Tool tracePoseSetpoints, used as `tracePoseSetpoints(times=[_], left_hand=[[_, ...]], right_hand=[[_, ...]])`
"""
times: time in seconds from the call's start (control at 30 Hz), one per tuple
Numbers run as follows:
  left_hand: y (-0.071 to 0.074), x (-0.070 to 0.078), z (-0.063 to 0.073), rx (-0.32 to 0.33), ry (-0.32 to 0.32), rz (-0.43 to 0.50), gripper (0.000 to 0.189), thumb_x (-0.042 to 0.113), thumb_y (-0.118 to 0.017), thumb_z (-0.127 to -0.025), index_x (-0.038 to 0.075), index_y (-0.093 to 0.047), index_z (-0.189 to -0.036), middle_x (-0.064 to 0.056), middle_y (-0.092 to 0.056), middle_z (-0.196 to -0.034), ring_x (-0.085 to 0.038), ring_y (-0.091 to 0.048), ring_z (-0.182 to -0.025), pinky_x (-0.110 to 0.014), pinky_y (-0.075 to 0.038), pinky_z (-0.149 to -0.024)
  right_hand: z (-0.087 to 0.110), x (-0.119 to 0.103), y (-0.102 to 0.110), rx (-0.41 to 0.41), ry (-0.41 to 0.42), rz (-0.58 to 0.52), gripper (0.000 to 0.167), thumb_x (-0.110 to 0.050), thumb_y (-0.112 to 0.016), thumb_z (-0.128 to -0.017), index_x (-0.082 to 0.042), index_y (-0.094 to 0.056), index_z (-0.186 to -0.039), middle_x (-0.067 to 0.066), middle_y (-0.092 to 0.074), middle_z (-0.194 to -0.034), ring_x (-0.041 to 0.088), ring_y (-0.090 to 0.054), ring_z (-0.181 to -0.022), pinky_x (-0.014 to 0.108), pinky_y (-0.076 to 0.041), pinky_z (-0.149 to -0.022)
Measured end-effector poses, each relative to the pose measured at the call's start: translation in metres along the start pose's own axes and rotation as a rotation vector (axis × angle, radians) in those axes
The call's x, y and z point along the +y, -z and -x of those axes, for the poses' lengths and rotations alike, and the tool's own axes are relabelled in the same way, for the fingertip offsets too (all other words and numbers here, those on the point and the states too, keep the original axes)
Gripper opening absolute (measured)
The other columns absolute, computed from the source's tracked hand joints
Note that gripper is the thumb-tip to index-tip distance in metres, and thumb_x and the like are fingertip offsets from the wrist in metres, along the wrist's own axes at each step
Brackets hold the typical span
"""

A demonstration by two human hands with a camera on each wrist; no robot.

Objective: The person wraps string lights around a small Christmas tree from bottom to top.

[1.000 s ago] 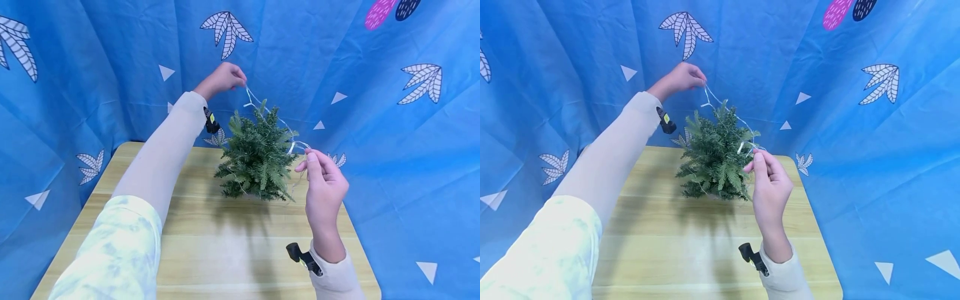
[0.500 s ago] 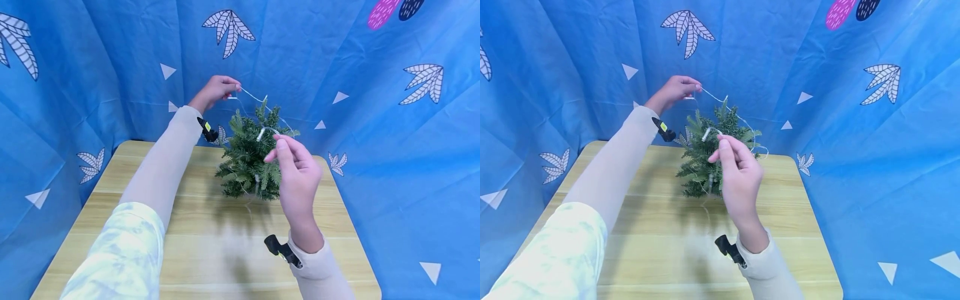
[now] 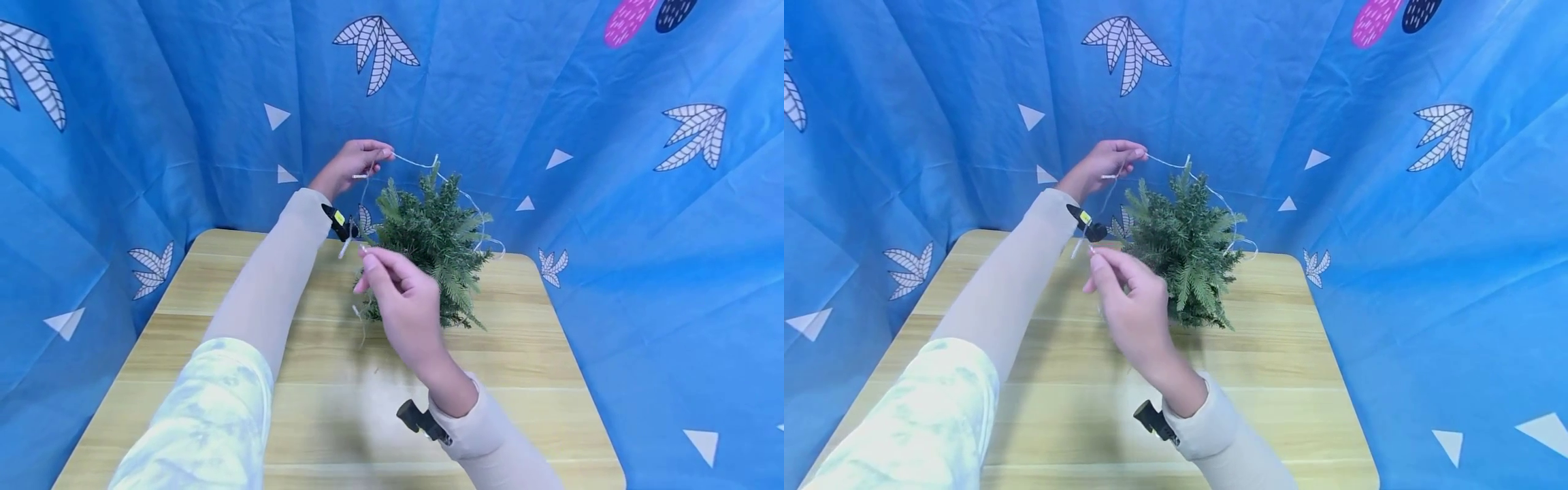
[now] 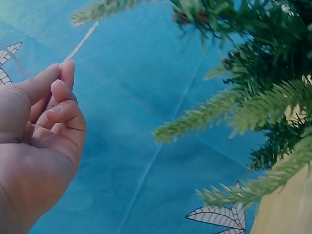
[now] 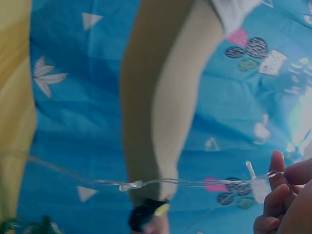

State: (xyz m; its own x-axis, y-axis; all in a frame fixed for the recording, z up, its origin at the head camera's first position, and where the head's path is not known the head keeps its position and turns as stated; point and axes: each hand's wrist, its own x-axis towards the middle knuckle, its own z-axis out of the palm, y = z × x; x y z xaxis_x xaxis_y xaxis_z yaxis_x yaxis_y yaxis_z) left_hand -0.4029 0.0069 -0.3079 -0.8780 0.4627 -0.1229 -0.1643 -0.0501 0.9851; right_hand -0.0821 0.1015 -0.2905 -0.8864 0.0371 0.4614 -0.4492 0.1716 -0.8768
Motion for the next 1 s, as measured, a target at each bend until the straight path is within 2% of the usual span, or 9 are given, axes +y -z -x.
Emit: tracePoseSetpoints(times=[0.2,0.33,0.43,0.53,0.6,0.7,0.8,1.0], left_hand=[[-0.005,-0.012,-0.003,0.032,0.019,-0.045,0.041,0.018,-0.062,-0.100,0.000,-0.059,-0.137,0.003,-0.072,-0.096,-0.007,-0.056,-0.064,-0.018,-0.042,-0.051],[-0.009,-0.019,-0.005,0.068,0.044,-0.058,0.040,0.020,-0.062,-0.100,0.002,-0.061,-0.136,0.003,-0.073,-0.099,-0.007,-0.056,-0.065,-0.019,-0.042,-0.052],[-0.012,-0.020,-0.007,0.098,0.052,-0.068,0.039,0.021,-0.061,-0.101,0.004,-0.061,-0.136,-0.004,-0.073,-0.113,-0.007,-0.057,-0.066,-0.021,-0.042,-0.055],[-0.015,-0.018,-0.011,0.119,0.023,-0.060,0.039,0.023,-0.061,-0.101,0.007,-0.062,-0.136,-0.010,-0.068,-0.129,-0.007,-0.056,-0.067,-0.022,-0.043,-0.057],[-0.018,-0.015,-0.016,0.114,-0.013,-0.034,0.040,0.025,-0.062,-0.100,0.007,-0.061,-0.137,-0.011,-0.065,-0.134,-0.007,-0.056,-0.067,-0.021,-0.043,-0.057],[-0.025,-0.006,-0.023,0.091,-0.049,0.034,0.042,0.026,-0.065,-0.098,0.009,-0.062,-0.136,-0.008,-0.068,-0.131,-0.007,-0.055,-0.066,-0.019,-0.042,-0.055],[-0.032,0.003,-0.030,0.063,-0.055,0.113,0.042,0.025,-0.066,-0.097,0.009,-0.061,-0.136,-0.005,-0.072,-0.123,-0.006,-0.054,-0.064,-0.018,-0.040,-0.052],[-0.040,0.010,-0.038,0.062,-0.065,0.262,0.042,0.019,-0.066,-0.098,0.007,-0.060,-0.137,-0.005,-0.073,-0.119,-0.006,-0.054,-0.061,-0.015,-0.039,-0.047]], right_hand=[[0.013,0.021,-0.004,-0.031,-0.135,0.032,0.019,-0.022,-0.062,-0.101,-0.013,-0.074,-0.112,0.005,-0.071,-0.077,0.012,-0.039,-0.048,0.025,-0.031,-0.043],[0.018,0.032,-0.002,-0.019,-0.187,0.051,0.018,-0.023,-0.062,-0.101,-0.016,-0.075,-0.111,0.004,-0.071,-0.076,0.012,-0.039,-0.048,0.024,-0.029,-0.041],[0.021,0.039,0.002,-0.001,-0.206,0.048,0.017,-0.023,-0.062,-0.101,-0.017,-0.075,-0.111,0.004,-0.071,-0.076,0.012,-0.041,-0.048,0.024,-0.029,-0.043],[0.023,0.042,0.006,0.019,-0.212,0.041,0.019,-0.025,-0.062,-0.102,-0.017,-0.075,-0.112,0.005,-0.070,-0.077,0.012,-0.039,-0.046,0.025,-0.027,-0.042],[0.023,0.042,0.008,0.029,-0.202,0.042,0.020,-0.027,-0.062,-0.102,-0.016,-0.075,-0.112,0.005,-0.070,-0.077,0.012,-0.036,-0.045,0.026,-0.026,-0.041],[0.023,0.039,0.009,0.037,-0.186,0.043,0.020,-0.027,-0.061,-0.102,-0.015,-0.074,-0.112,0.005,-0.071,-0.076,0.011,-0.035,-0.044,0.026,-0.025,-0.041],[0.024,0.035,0.009,0.039,-0.181,0.042,0.020,-0.026,-0.061,-0.102,-0.014,-0.074,-0.112,0.006,-0.070,-0.076,0.012,-0.038,-0.046,0.025,-0.025,-0.042],[0.025,0.033,0.010,0.035,-0.172,0.042,0.021,-0.027,-0.060,-0.103,-0.014,-0.074,-0.113,0.006,-0.070,-0.076,0.013,-0.041,-0.047,0.026,-0.026,-0.042]])
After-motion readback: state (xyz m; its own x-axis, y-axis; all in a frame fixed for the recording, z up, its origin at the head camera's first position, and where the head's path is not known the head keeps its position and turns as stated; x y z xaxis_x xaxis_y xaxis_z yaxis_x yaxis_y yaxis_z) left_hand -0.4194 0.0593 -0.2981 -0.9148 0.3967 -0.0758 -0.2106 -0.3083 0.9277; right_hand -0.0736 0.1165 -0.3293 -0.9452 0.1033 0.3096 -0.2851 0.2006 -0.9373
